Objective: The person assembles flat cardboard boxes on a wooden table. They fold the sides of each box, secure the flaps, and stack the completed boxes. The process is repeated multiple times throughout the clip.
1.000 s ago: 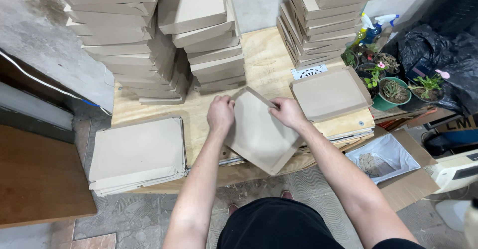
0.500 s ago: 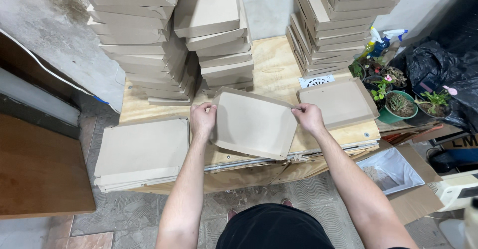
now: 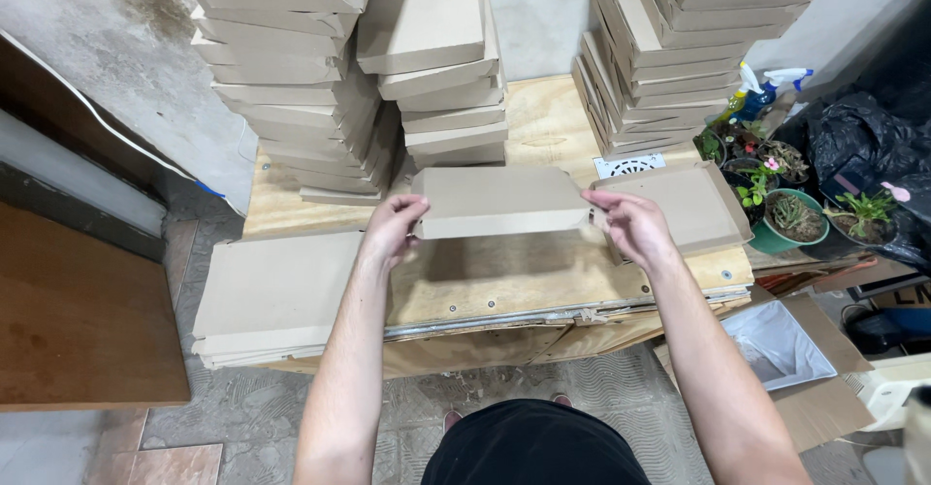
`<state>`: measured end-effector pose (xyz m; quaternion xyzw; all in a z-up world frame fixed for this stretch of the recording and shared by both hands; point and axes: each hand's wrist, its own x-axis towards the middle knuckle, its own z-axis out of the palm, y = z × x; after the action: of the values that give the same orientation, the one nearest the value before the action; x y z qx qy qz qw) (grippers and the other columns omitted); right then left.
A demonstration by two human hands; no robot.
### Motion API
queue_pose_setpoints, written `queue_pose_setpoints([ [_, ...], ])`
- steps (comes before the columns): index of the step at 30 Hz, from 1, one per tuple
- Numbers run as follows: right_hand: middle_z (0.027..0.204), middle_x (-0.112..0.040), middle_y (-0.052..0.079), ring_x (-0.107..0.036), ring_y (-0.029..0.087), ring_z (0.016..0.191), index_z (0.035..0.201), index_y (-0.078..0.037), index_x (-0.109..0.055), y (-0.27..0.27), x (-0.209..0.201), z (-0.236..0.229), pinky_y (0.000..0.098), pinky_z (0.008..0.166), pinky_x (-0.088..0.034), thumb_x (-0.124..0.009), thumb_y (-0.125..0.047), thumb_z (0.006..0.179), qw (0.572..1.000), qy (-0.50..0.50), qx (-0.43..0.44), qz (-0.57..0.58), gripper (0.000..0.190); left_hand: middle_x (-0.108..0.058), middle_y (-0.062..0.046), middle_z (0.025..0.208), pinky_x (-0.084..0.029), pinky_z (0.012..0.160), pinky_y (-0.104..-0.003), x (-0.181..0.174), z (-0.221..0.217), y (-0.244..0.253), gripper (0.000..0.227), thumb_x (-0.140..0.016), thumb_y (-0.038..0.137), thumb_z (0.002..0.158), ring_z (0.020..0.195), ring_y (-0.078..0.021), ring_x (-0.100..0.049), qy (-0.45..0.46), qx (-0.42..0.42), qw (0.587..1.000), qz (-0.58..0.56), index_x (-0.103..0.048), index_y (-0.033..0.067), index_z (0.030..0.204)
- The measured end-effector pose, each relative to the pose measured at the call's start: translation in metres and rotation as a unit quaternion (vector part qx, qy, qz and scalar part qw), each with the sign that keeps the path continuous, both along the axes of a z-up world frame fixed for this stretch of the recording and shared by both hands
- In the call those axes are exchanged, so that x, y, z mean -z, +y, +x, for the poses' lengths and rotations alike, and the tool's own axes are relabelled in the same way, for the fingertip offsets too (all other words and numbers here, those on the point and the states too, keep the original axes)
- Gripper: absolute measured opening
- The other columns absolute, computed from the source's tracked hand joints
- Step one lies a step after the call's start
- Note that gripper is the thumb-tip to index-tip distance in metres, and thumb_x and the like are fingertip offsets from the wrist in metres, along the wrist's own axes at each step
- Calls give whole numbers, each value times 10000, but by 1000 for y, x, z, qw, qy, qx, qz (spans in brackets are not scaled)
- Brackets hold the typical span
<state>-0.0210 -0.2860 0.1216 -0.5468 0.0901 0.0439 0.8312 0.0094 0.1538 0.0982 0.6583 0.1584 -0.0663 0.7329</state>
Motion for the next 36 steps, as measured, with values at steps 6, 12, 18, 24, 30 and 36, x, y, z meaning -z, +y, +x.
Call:
queue_pose_setpoints([
  [6,1292,-829,175,-715,100,1009,1330,-26,-830,33,43,-8,291,905,-663,-838,-41,992,977,-9,-13,-210,339,-611,-217,1454,-726,791,-362,109,9,12,593,-950,144,883,1028,-229,-815,11,43,984,172,-784,165,1452],
  [12,1334,-800,142,-765,305,1281,1332,-153,-877,49,109,-2,393,1074,-658,-942,-40,854,899,-28,-124,-420,496,-668,-19,1650,-483,1307,-437,154,3,24,704,-835,231,979,1573,-253,-564,71,159,919,354,-648,373,1643],
  [18,1524,-656,-8,-667,282,1447,1495,-365,-781,66,124,1,461,1178,-624,-824,-317,1011,741,30,-237,-628,488,-716,-45,1604,-580,1176,-526,90,-46,2,733,-781,319,1026,1499,-345,-655,158,223,822,499,-541,457,1705],
  [24,1509,-640,21,-610,362,1444,1683,-433,-582,104,60,-11,556,1082,-643,-873,-523,941,567,25,-296,-769,802,-382,-149,1804,-315,1256,-515,43,-49,-35,935,-921,451,920,1635,-458,-318,152,298,658,674,-502,375,1752],
  [30,1903,-290,109,-268,483,1719,1805,-307,-395,114,62,23,634,1310,-395,-992,-510,839,491,-21,-368,-789,1153,-142,-82,1952,-203,1369,-695,41,-22,-58,1300,-1041,377,753,1757,-501,-127,91,404,624,663,-308,388,1827],
  [36,1930,-204,147,-200,485,1749,1845,-264,-262,130,56,44,655,1347,-329,-1082,-498,718,454,-12,-412,-790,1413,-37,-121,1958,-130,1405,-677,-12,-15,-73,1526,-1067,406,710,1778,-459,-87,102,471,543,688,-76,343,1869],
])
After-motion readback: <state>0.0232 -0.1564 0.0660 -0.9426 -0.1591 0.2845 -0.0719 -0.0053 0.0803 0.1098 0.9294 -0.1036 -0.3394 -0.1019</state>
